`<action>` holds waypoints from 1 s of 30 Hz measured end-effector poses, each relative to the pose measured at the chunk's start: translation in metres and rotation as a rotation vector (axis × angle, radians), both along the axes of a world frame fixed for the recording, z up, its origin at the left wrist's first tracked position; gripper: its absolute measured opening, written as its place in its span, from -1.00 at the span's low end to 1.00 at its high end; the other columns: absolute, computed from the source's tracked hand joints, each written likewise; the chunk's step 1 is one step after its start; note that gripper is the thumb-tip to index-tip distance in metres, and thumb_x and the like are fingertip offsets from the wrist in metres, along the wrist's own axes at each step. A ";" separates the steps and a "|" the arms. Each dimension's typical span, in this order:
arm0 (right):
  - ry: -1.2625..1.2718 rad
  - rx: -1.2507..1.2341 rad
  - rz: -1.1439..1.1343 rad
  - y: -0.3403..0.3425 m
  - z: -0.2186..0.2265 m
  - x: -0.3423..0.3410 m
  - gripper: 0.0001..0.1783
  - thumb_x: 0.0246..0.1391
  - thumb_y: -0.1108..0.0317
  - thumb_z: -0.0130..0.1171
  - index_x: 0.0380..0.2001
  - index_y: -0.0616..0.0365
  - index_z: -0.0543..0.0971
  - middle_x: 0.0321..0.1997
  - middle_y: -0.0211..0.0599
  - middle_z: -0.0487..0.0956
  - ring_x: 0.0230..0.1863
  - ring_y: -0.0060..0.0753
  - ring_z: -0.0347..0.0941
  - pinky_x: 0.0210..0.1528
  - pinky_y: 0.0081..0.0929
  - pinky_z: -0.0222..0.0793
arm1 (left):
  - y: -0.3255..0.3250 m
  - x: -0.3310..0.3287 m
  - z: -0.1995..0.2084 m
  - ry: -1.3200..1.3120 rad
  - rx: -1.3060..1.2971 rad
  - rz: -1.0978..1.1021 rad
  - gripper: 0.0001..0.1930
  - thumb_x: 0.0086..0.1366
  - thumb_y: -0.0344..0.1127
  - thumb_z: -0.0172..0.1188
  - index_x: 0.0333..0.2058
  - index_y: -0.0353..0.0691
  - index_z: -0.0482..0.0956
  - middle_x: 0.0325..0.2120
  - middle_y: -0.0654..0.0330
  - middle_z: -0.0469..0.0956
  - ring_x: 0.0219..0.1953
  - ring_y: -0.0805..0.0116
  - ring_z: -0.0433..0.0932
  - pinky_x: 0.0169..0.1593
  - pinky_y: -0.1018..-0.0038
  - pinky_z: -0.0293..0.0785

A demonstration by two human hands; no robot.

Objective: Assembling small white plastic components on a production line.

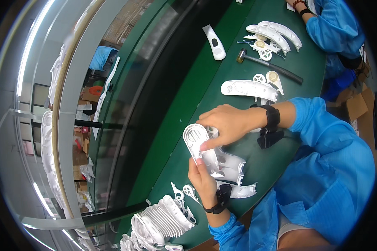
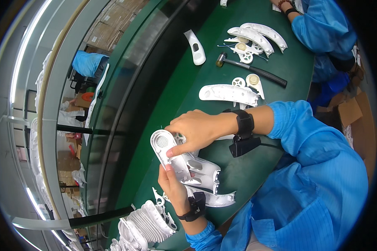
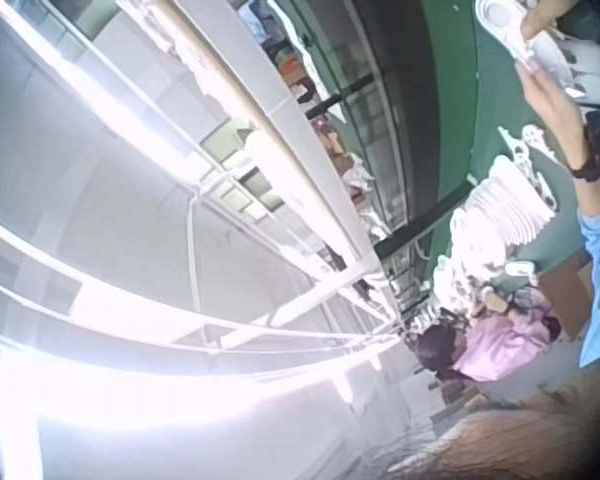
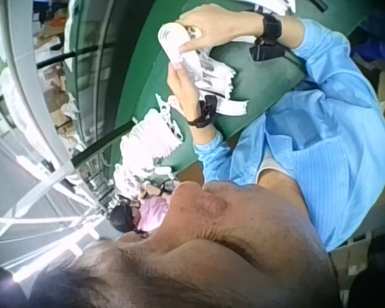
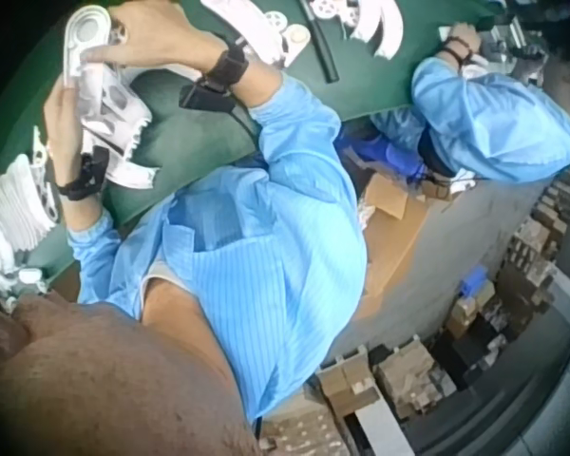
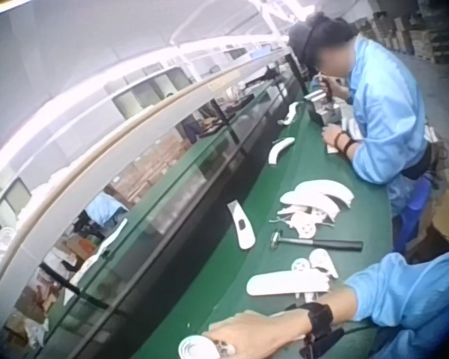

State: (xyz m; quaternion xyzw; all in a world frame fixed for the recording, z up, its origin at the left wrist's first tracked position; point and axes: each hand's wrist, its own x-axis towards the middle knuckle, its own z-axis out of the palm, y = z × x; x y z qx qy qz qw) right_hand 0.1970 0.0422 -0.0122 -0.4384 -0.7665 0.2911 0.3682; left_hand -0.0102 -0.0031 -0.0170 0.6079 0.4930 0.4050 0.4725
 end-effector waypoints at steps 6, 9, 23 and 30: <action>0.093 -0.067 -0.033 -0.002 -0.011 -0.008 -0.49 -0.01 -0.08 0.25 -0.24 0.18 0.61 -0.27 -0.05 0.63 -0.25 0.01 0.57 -0.30 -0.22 0.45 | 0.000 0.003 -0.007 0.124 0.100 0.053 -0.70 0.46 -0.30 -0.16 -0.23 -0.42 0.48 -0.62 0.20 0.52 -0.62 0.49 0.49 -0.56 0.50 0.35; 0.043 -0.081 -0.063 -0.004 -0.008 -0.009 -0.49 0.00 -0.07 0.24 -0.24 0.19 0.62 -0.32 -0.06 0.64 -0.29 0.02 0.57 -0.31 -0.21 0.45 | -0.005 0.008 0.001 0.158 0.065 0.084 -0.71 0.45 -0.32 -0.16 -0.25 -0.42 0.48 -0.68 0.18 0.50 -0.68 0.45 0.48 -0.60 0.47 0.34; 0.054 -0.178 0.131 0.007 -0.004 0.013 -0.55 0.16 0.02 0.08 -0.16 0.24 0.55 -0.21 -0.01 0.63 -0.14 -0.02 0.57 -0.12 -0.22 0.43 | 0.003 -0.003 -0.004 0.020 0.066 0.091 -0.71 0.45 -0.33 -0.18 -0.21 -0.44 0.46 -0.54 0.13 0.54 -0.60 0.40 0.53 -0.54 0.50 0.45; 0.342 -0.145 0.315 0.011 0.012 0.034 -0.66 0.21 0.34 0.10 -0.01 0.29 0.46 -0.20 -0.11 0.62 -0.13 -0.31 0.57 -0.09 -0.40 0.43 | 0.014 -0.014 -0.010 -0.051 -0.027 0.113 -0.66 0.36 -0.36 -0.18 -0.05 -0.48 0.43 -0.33 0.05 0.56 -0.44 0.36 0.55 -0.40 0.50 0.49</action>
